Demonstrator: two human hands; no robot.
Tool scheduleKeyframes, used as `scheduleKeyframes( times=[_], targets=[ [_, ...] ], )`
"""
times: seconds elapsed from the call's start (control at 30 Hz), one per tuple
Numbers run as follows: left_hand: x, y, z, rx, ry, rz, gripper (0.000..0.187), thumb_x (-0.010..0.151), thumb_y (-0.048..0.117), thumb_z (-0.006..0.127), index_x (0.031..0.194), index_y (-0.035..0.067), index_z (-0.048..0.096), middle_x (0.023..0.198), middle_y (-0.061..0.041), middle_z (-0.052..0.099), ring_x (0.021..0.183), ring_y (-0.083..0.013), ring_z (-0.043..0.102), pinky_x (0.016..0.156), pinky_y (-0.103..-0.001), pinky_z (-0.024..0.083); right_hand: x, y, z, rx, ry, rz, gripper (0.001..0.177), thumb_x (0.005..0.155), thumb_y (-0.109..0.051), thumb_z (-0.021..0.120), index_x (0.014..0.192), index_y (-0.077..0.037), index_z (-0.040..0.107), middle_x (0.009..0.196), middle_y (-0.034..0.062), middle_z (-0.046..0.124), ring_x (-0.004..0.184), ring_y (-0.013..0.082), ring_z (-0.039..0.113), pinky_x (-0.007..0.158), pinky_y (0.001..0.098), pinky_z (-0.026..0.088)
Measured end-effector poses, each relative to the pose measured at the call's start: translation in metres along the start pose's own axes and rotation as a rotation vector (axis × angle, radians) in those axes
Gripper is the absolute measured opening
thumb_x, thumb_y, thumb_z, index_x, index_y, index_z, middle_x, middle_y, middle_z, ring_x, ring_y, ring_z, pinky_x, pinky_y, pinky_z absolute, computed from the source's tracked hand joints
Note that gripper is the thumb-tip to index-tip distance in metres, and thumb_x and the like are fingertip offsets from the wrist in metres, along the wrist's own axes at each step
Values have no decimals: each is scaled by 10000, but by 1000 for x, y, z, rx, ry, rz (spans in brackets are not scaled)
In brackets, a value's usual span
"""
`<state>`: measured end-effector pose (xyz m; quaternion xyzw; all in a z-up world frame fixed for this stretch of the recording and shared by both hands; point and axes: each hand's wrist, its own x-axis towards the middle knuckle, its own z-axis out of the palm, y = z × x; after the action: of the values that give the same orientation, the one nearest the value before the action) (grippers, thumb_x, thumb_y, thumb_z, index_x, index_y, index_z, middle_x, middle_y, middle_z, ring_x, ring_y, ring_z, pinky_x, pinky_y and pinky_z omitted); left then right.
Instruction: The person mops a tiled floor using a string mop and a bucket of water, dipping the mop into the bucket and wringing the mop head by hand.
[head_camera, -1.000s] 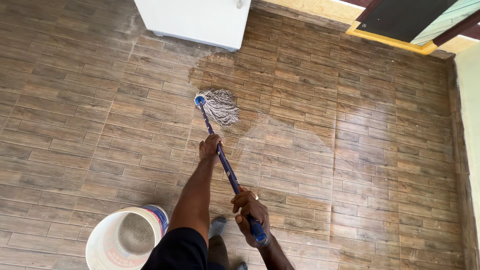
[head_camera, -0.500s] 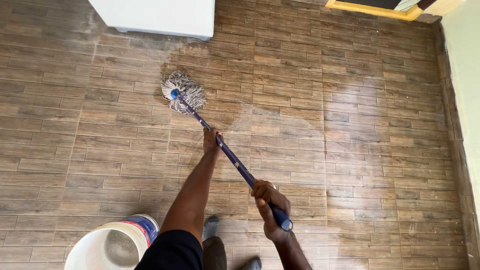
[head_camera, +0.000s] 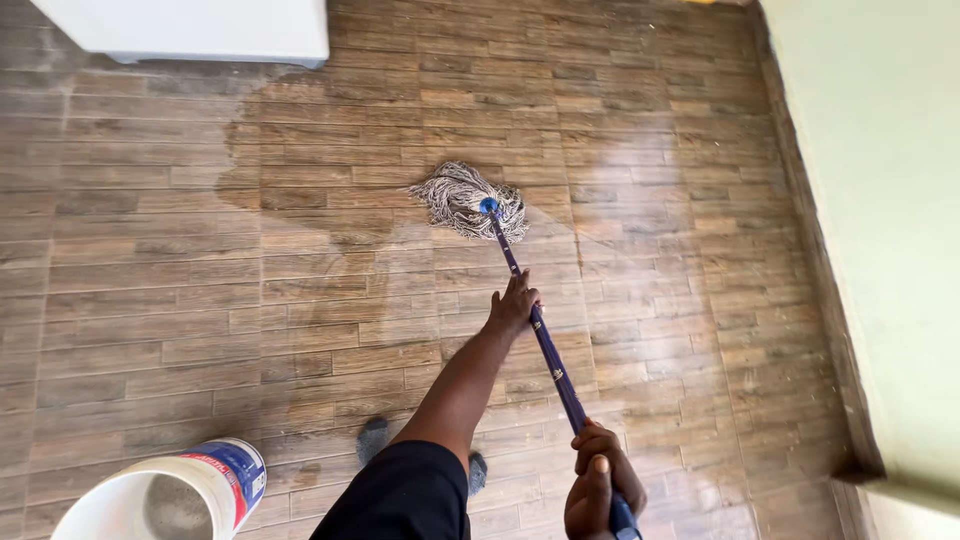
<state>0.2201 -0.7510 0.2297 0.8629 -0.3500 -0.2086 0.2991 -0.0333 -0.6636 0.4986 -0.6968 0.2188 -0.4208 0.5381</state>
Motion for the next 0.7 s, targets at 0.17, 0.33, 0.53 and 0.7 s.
scheduleKeyframes(
  times=[0.17,0.33,0.53,0.7],
  targets=[
    [-4,67,26,231,-187,348,322,799,358,767,1027,142,702,1312,-61,613,1269,-274,580,1044,-528,481,9,34,-80,193,281,-3,300,970,-96,393,677,-46,435,645,102,464,753,257,553,1080,545,517],
    [-32,66,-26,348,-410,267,273,867,359,738,1019,135,703,1141,-35,690,1171,-219,621,976,-410,563,8,35,-87,242,200,-8,243,948,-111,380,710,-77,411,648,98,462,734,263,551,1032,551,529],
    [-70,1,-119,284,-343,104,195,869,335,696,985,183,730,1142,-31,685,1207,-216,593,990,-428,545,14,9,2,304,9,-92,294,1005,-162,459,730,-58,461,643,90,491,690,230,543,964,500,530],
    [-90,-92,-180,259,-204,-85,221,904,342,706,1060,186,720,1230,-41,644,1169,-223,624,951,-444,564,28,-9,87,387,-242,-25,343,1016,-208,473,759,2,560,723,113,548,747,215,536,1021,464,487]
  ],
)
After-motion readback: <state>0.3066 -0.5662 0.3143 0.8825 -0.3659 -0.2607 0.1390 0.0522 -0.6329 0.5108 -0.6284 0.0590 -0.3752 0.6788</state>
